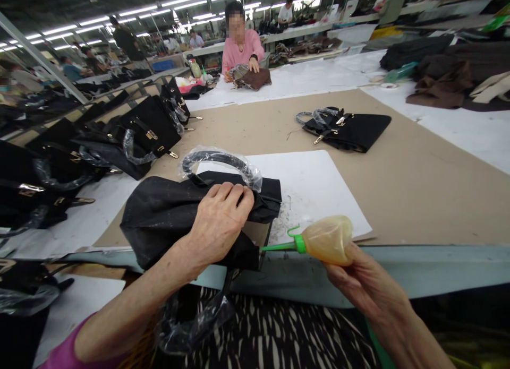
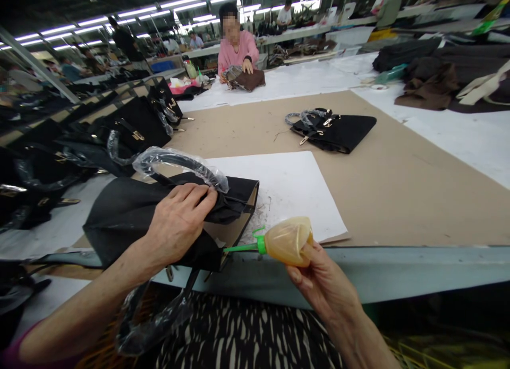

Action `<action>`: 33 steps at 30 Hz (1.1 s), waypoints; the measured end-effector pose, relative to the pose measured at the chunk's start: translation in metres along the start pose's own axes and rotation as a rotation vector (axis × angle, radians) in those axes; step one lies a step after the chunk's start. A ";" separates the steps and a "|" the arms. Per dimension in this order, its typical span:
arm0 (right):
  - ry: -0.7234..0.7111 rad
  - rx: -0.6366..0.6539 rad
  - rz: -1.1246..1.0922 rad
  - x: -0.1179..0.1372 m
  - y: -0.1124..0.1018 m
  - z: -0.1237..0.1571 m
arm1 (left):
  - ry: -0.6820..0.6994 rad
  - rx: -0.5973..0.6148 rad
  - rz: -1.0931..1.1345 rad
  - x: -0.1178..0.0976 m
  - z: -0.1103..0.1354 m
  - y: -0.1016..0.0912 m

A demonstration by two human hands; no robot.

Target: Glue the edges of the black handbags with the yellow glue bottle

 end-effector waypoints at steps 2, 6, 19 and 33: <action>0.010 -0.007 -0.011 -0.002 0.001 0.002 | 0.002 0.005 0.001 0.000 0.000 0.001; 0.011 0.033 0.017 -0.008 -0.001 0.007 | -0.002 -0.003 -0.002 0.000 0.000 0.001; -0.141 0.110 0.309 0.006 -0.016 0.008 | -0.024 0.036 0.011 0.003 -0.005 -0.002; -0.355 0.230 0.635 0.003 0.000 0.010 | -0.046 0.048 0.026 0.008 -0.006 -0.005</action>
Point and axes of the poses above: each hand's wrist, its own z-axis away from the middle knuckle, its own y-axis out of the palm, x = y × z, the point moved 5 cm from there along -z, towards the middle knuckle, and after that the axes turned 8 degrees about -z, right-handed, at the moved point
